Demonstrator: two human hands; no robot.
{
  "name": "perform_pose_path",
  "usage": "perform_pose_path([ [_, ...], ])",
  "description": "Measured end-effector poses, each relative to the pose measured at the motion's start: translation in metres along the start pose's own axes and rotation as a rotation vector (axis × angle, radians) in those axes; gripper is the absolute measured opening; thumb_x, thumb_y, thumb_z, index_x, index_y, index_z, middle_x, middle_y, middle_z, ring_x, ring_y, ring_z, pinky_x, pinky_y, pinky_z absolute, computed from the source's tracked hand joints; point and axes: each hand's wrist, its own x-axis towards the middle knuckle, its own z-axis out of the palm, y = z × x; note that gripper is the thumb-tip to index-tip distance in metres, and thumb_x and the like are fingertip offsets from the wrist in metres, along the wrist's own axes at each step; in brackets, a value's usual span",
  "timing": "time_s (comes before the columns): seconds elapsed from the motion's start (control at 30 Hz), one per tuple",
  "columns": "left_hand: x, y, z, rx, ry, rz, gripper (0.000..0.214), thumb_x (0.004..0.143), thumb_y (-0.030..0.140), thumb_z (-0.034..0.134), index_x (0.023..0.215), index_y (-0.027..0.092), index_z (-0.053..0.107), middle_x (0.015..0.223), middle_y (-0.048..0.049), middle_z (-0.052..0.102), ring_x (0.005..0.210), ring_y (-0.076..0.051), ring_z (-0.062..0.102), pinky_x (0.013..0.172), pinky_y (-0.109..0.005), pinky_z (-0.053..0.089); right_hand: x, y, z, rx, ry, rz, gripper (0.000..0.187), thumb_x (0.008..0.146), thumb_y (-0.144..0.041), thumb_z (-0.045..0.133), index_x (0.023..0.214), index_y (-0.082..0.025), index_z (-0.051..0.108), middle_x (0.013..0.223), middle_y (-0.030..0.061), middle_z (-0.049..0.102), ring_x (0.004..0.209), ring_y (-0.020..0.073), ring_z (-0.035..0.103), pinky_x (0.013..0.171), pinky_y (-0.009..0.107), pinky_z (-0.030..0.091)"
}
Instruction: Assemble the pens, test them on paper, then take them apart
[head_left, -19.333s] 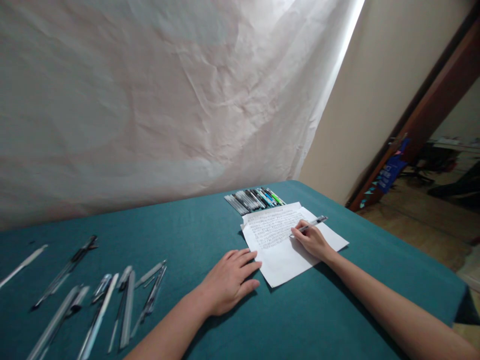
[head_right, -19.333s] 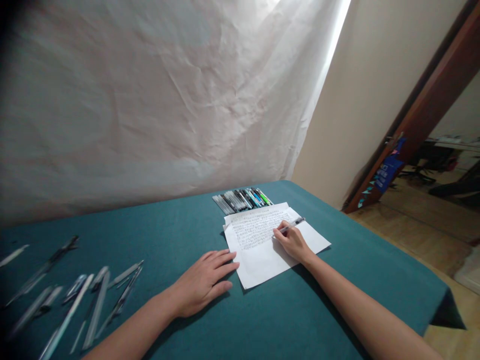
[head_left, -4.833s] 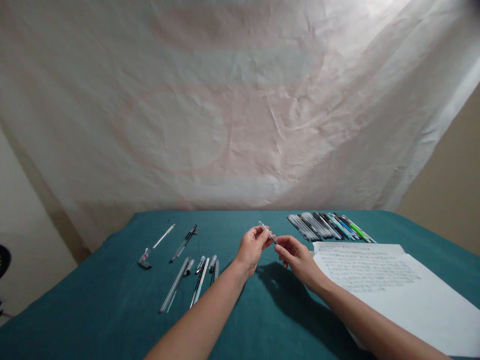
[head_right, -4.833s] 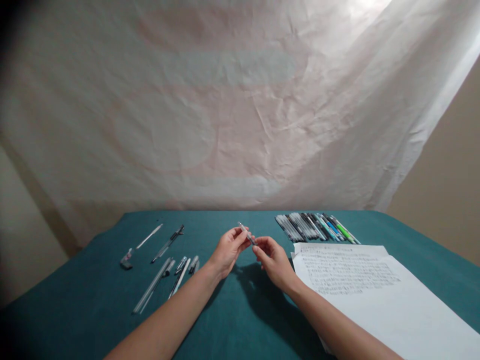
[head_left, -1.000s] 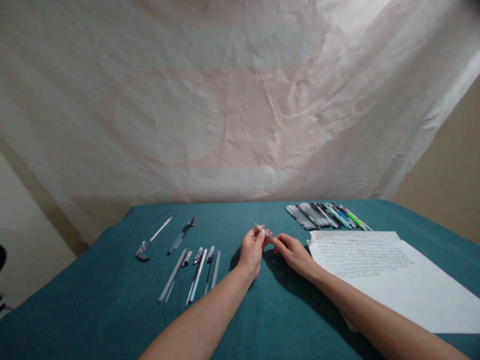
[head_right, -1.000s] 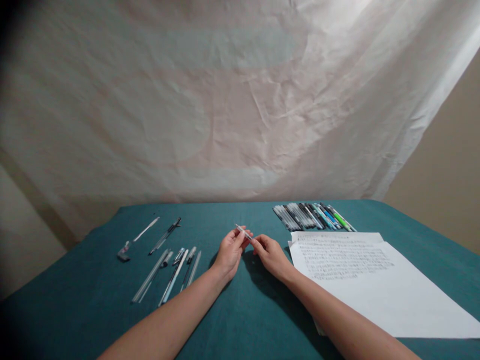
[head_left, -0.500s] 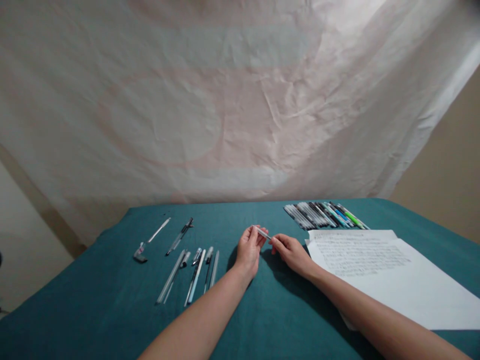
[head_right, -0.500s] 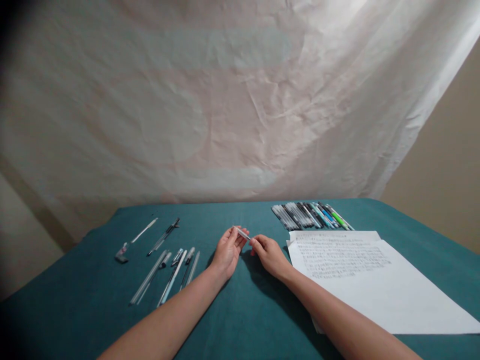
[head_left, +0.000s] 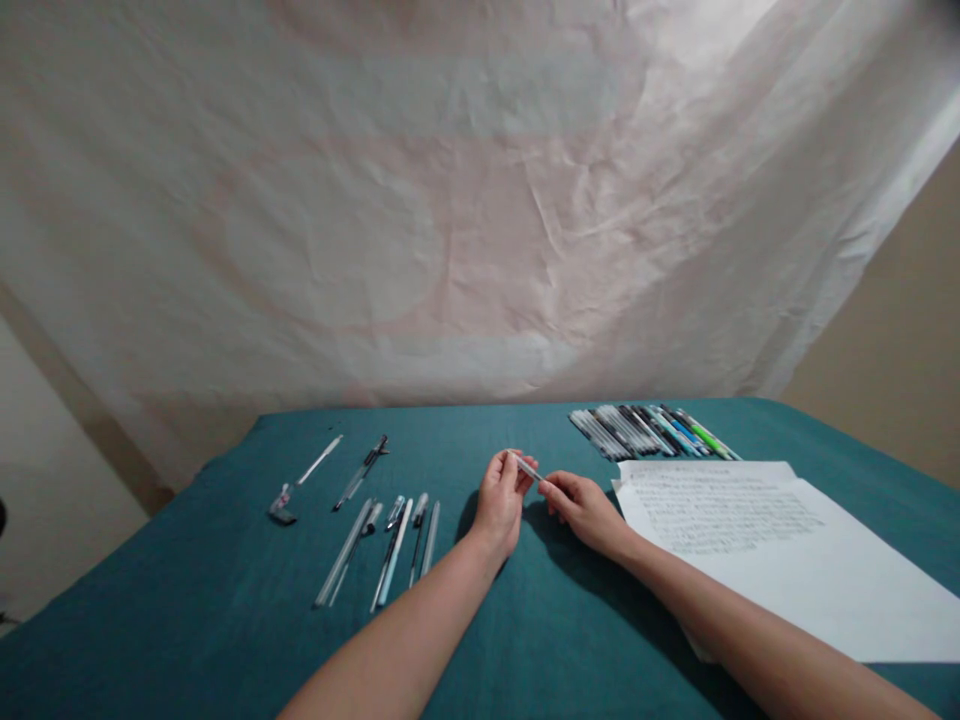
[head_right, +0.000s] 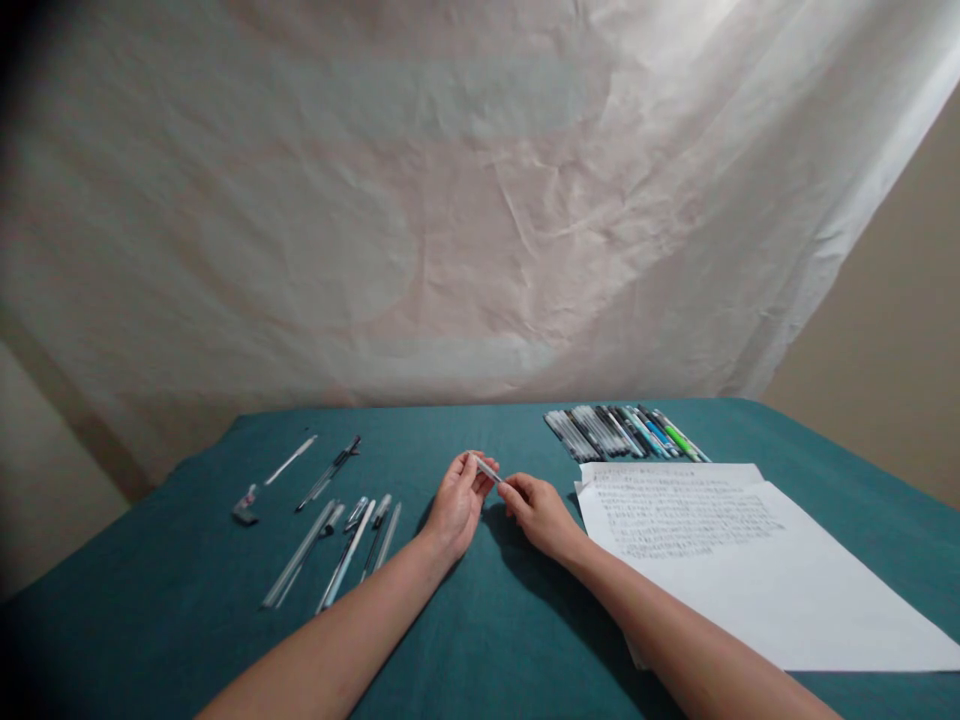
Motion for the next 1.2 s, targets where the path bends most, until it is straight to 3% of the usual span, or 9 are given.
perform_pose_path([
  [0.17,-0.001,0.003,0.003,0.012,-0.017,-0.007,0.019,0.075,0.034,0.052,0.085,0.017,0.049,0.077,-0.0016,0.057,0.074,-0.010,0.056,0.071,-0.024,0.042,0.002,-0.004,-0.003,0.137,-0.100,0.069,0.039,0.081,-0.048,0.034,0.074,-0.015,0.053,0.053,-0.0024,0.047,0.044,0.0080,0.041,0.043,0.019,0.033],
  [0.4,-0.002,0.004,0.004,-0.005,0.028,-0.007,0.023,0.073,0.031,0.056,0.089,0.015,0.052,0.083,-0.0050,0.059,0.079,-0.012,0.057,0.079,-0.026,0.041,-0.001,-0.004,0.002,-0.018,0.152,-0.067,0.029,0.075,-0.044,0.047,0.077,-0.016,0.053,0.062,-0.0013,0.050,0.056,0.0102,0.043,0.053,0.021,0.035],
  [0.57,-0.001,0.002,0.002,0.030,0.052,-0.007,0.027,0.071,0.033,0.058,0.089,0.012,0.056,0.084,-0.0070,0.059,0.077,-0.012,0.057,0.078,-0.027,0.042,-0.002,-0.002,0.004,-0.095,0.173,-0.071,0.030,0.080,-0.042,0.040,0.075,-0.016,0.054,0.061,0.0000,0.052,0.054,0.0110,0.044,0.052,0.022,0.035],
  [0.8,0.000,0.002,0.001,0.067,0.054,0.042,0.021,0.072,0.032,0.057,0.081,0.013,0.057,0.078,-0.0035,0.058,0.074,-0.009,0.054,0.073,-0.023,0.041,-0.004,-0.008,0.002,-0.146,0.083,-0.089,0.033,0.083,-0.040,0.035,0.070,-0.017,0.056,0.057,0.0002,0.053,0.053,0.0114,0.048,0.052,0.022,0.035],
  [1.2,0.001,0.008,0.003,0.021,0.007,-0.008,0.021,0.072,0.033,0.057,0.079,0.014,0.057,0.076,-0.0026,0.058,0.072,-0.009,0.054,0.071,-0.021,0.040,0.001,-0.010,-0.007,0.353,-0.171,0.127,0.043,0.079,-0.051,0.037,0.079,-0.013,0.057,0.046,-0.0054,0.040,0.038,0.0056,0.035,0.038,0.018,0.024],
])
